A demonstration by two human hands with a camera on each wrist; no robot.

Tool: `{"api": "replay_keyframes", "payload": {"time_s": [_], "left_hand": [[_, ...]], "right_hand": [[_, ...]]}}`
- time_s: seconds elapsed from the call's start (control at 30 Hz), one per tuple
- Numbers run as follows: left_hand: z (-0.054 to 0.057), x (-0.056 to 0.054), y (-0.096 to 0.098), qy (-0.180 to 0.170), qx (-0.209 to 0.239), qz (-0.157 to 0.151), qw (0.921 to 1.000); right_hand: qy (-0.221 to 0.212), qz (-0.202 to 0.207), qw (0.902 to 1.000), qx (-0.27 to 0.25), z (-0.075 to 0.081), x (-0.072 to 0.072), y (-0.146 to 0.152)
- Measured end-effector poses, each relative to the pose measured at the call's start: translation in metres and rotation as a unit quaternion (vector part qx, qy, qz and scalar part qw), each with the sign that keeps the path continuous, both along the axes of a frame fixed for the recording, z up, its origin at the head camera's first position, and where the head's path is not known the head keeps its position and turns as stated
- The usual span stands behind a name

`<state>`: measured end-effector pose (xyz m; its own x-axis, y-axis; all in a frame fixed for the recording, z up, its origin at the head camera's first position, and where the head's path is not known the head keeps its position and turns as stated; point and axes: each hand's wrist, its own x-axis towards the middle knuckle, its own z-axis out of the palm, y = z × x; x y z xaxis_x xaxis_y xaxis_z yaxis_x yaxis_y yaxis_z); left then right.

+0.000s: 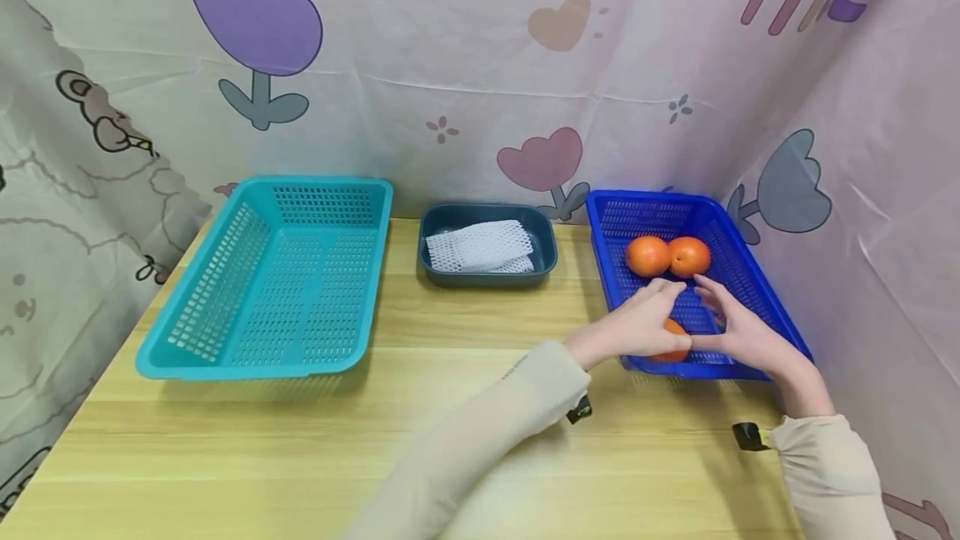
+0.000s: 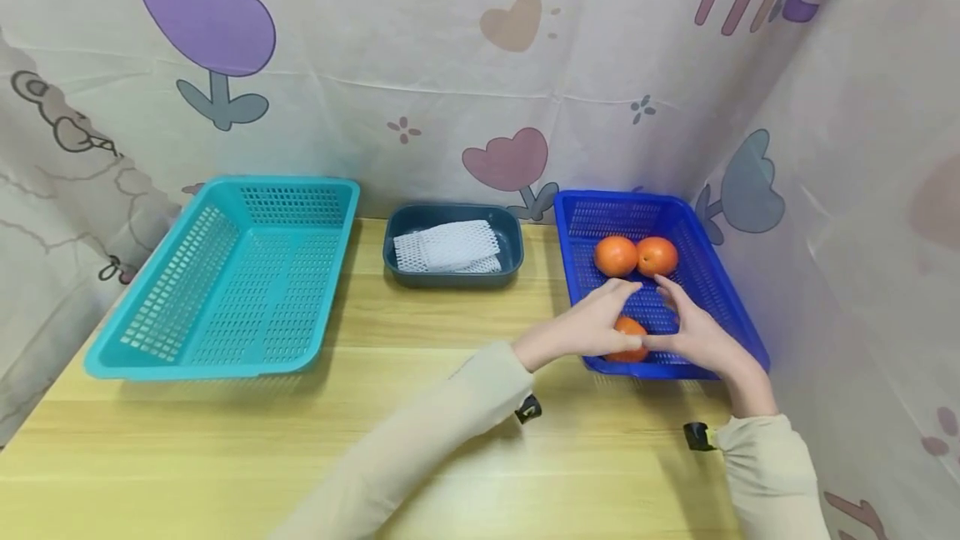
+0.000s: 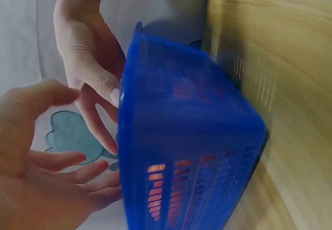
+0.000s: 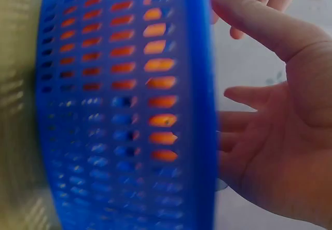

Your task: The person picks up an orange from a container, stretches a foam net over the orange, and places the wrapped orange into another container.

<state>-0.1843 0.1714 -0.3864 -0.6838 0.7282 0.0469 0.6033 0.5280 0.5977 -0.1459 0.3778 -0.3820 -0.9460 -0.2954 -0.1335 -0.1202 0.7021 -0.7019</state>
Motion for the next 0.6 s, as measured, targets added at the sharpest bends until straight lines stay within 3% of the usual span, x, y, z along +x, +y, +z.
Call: {"api": "replay_keyframes", "payload": {"time_s": [0.3,0.47,0.6], "left_hand": [[-0.010,0.002,0.033,0.026,-0.095,0.047,0.9940],[-0.012,0.004,0.044,-0.004,-0.150,0.045,0.9877],[-0.013,0.000,0.048,-0.031,-0.161,0.035,0.9858]], "right_hand": [[-0.057,0.027,0.9964,-0.055,-0.018,-0.006,0.012],[-0.094,0.032,0.9944,-0.038,-0.026,-0.012,0.012],[-0.113,0.045,0.9926,-0.012,-0.028,-0.017,0.011]]}}
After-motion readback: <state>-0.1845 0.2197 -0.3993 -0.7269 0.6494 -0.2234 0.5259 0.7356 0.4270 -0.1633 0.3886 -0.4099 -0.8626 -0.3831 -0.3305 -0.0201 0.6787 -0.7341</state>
